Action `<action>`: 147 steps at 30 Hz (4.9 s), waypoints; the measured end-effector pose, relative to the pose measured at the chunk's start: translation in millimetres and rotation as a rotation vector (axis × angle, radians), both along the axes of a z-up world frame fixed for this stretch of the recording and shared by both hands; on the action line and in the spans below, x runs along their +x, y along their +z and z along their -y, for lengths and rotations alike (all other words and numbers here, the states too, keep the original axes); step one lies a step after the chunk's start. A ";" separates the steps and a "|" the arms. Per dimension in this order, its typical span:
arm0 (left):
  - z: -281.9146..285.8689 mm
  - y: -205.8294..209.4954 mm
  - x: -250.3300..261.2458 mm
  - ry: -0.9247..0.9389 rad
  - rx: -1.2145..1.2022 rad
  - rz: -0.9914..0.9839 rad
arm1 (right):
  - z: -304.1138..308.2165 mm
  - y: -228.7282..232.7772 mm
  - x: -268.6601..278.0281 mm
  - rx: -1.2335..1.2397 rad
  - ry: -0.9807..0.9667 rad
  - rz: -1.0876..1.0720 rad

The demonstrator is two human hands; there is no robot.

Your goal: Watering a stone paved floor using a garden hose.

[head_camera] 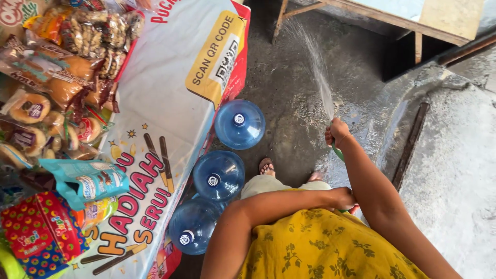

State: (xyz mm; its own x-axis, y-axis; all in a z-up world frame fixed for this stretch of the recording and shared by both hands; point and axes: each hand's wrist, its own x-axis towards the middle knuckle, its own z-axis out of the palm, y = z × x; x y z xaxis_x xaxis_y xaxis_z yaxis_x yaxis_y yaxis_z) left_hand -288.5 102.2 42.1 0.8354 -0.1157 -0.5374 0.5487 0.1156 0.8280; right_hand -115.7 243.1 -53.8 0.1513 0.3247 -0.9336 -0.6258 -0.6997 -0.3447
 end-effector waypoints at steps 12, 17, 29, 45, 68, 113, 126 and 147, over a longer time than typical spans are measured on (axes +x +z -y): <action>100.5 -2.5 28.6 0.037 -0.107 -0.081 | 140.6 -31.3 56.5 0.008 -0.064 0.094; 181.3 -19.0 53.0 0.080 -0.171 -0.029 | 214.5 4.7 58.5 -0.077 0.010 0.200; 252.0 -49.0 44.1 0.329 0.090 0.108 | 249.5 -1.5 -50.6 -0.252 1.036 0.378; 191.7 -45.4 -59.1 0.571 -0.051 -0.082 | 129.9 6.6 -179.5 -0.277 1.344 0.737; 109.4 -17.1 -101.0 1.031 -0.560 0.014 | -40.4 123.8 -312.2 -0.319 1.534 1.095; 51.8 29.5 -264.2 1.473 -0.652 0.323 | 9.8 129.7 -498.5 -0.056 2.241 1.262; 61.8 83.2 -181.2 1.346 -0.507 0.232 | 5.8 151.4 -483.5 -0.131 2.151 1.220; 209.5 -23.3 -78.3 0.688 -0.209 -0.015 | 111.0 59.7 -192.3 -0.407 1.516 1.025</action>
State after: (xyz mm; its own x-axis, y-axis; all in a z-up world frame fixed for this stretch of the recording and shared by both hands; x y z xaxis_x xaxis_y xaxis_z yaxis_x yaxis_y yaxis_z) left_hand -366.8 -107.3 18.9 0.7486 0.3326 -0.5736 0.3054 0.5950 0.7435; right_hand -308.0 132.1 5.9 0.4638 0.5117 -0.7233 0.8393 -0.5151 0.1738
